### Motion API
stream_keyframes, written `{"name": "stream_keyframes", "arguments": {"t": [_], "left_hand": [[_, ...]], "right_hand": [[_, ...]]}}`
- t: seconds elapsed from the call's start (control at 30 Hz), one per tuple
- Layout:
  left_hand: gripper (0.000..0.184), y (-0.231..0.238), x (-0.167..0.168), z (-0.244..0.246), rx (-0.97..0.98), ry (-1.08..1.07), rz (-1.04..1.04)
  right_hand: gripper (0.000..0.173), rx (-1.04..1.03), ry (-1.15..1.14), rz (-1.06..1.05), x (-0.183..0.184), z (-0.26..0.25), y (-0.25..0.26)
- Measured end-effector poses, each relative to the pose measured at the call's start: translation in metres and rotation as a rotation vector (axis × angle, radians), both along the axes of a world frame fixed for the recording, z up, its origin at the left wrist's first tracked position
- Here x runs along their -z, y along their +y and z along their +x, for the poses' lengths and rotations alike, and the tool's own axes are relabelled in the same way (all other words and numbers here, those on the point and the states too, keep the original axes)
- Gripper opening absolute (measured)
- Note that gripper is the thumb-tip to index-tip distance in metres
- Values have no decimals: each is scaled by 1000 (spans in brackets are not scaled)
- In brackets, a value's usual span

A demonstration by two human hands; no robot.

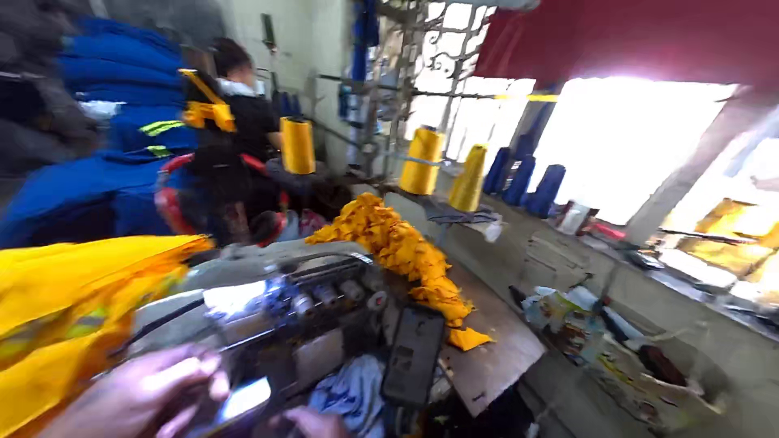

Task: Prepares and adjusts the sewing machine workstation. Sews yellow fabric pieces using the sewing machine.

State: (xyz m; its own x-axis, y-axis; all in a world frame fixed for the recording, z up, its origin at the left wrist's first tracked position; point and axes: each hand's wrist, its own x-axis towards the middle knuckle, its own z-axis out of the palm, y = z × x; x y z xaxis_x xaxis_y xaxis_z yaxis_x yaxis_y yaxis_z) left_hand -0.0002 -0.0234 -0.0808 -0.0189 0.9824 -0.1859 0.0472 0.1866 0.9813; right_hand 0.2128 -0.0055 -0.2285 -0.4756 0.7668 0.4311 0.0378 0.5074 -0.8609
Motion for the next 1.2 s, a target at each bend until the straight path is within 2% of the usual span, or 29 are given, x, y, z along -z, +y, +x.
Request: {"name": "stream_keyframes", "arguments": {"t": [0.1, 0.17, 0.3, 0.47, 0.53, 0.6, 0.7, 0.8, 0.93, 1.03, 1.13, 1.2], "left_hand": [[8, 3, 4, -18, -60, 325, 14], [11, -2, -2, -26, -68, 509, 22], [11, -12, -14, -38, -30, 736, 99], [10, -37, -28, -60, -64, 813, 142], [9, -43, -21, -72, -84, 822, 129], [12, -41, -8, -77, -116, 946, 92], [20, -30, 11, -52, -225, 1106, 169], [22, -5, 22, -10, -304, 1055, 293], [19, 23, 42, 10, -328, 1140, 268], [18, 23, 48, 11, -369, 1220, 235], [16, 20, 48, 12, -423, 1219, 203], [15, 20, 47, 11, -447, 1217, 184]], "right_hand": [[39, 19, -13, -84, -5, 4, -3], [39, 3, -7, -71, -1, 5, 0], [38, 0, -23, -80, 2, 5, 0], [39, -17, -46, -118, 3, 7, 1], [39, -19, -44, -118, 3, 7, 0], [39, -21, -41, -117, 3, 7, 1], [38, -25, -46, -121, 3, 8, 1], [38, -22, -38, -109, 6, 9, 1], [29, -28, 31, -187, 0, 13, 2], [28, 183, 119, -173, -13, 9, 7], [22, 411, 96, 51, -29, -7, 25], [25, 519, 33, 157, -35, -20, 38]]}}
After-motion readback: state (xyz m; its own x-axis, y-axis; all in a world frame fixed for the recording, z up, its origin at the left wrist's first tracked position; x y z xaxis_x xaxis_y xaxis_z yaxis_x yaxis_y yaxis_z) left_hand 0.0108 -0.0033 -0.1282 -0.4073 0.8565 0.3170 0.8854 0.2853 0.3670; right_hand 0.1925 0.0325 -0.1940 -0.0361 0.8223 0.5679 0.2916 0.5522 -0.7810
